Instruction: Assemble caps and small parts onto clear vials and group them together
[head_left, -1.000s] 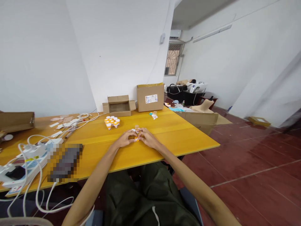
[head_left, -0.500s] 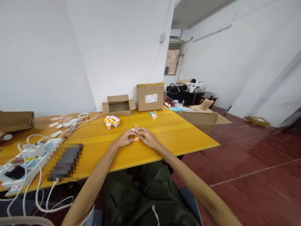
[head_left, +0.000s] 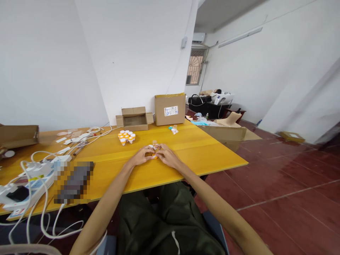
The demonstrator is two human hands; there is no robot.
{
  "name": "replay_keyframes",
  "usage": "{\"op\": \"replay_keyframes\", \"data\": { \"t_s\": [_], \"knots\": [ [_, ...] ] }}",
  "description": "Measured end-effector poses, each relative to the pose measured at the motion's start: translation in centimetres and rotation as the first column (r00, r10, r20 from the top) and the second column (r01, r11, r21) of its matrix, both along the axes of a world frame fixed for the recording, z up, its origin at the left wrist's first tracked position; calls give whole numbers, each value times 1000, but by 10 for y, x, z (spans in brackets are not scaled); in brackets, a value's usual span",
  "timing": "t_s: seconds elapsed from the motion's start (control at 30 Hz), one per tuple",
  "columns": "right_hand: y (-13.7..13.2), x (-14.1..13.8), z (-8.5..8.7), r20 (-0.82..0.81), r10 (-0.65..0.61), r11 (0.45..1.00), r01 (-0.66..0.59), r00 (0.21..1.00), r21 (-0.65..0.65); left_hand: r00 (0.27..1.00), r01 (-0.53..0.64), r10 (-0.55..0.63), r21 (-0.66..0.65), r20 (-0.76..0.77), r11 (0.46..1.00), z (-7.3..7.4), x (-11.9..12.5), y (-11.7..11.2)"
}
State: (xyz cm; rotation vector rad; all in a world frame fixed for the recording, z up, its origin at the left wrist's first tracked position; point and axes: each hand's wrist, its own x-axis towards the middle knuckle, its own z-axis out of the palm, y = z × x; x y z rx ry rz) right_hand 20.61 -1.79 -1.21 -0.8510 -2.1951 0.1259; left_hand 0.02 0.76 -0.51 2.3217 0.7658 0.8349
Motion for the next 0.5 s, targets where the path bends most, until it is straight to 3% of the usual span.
{"op": "replay_keyframes", "data": {
  "t_s": [0.17, 0.37, 0.5],
  "knots": [
    [4, 11, -1, -33, -120, 991, 122, 992, 50, 1000, -20, 20, 9, -22, 1000, 0, 0, -1],
    [18, 54, -6, 6, -367, 929, 366, 930, 47, 999, -32, 33, 17, -36, 999, 0, 0, -2],
    [22, 67, -9, 101, -375, 927, 375, 922, 23, 998, -43, 44, 20, -44, 999, -1, 0, -2]
  ]
}}
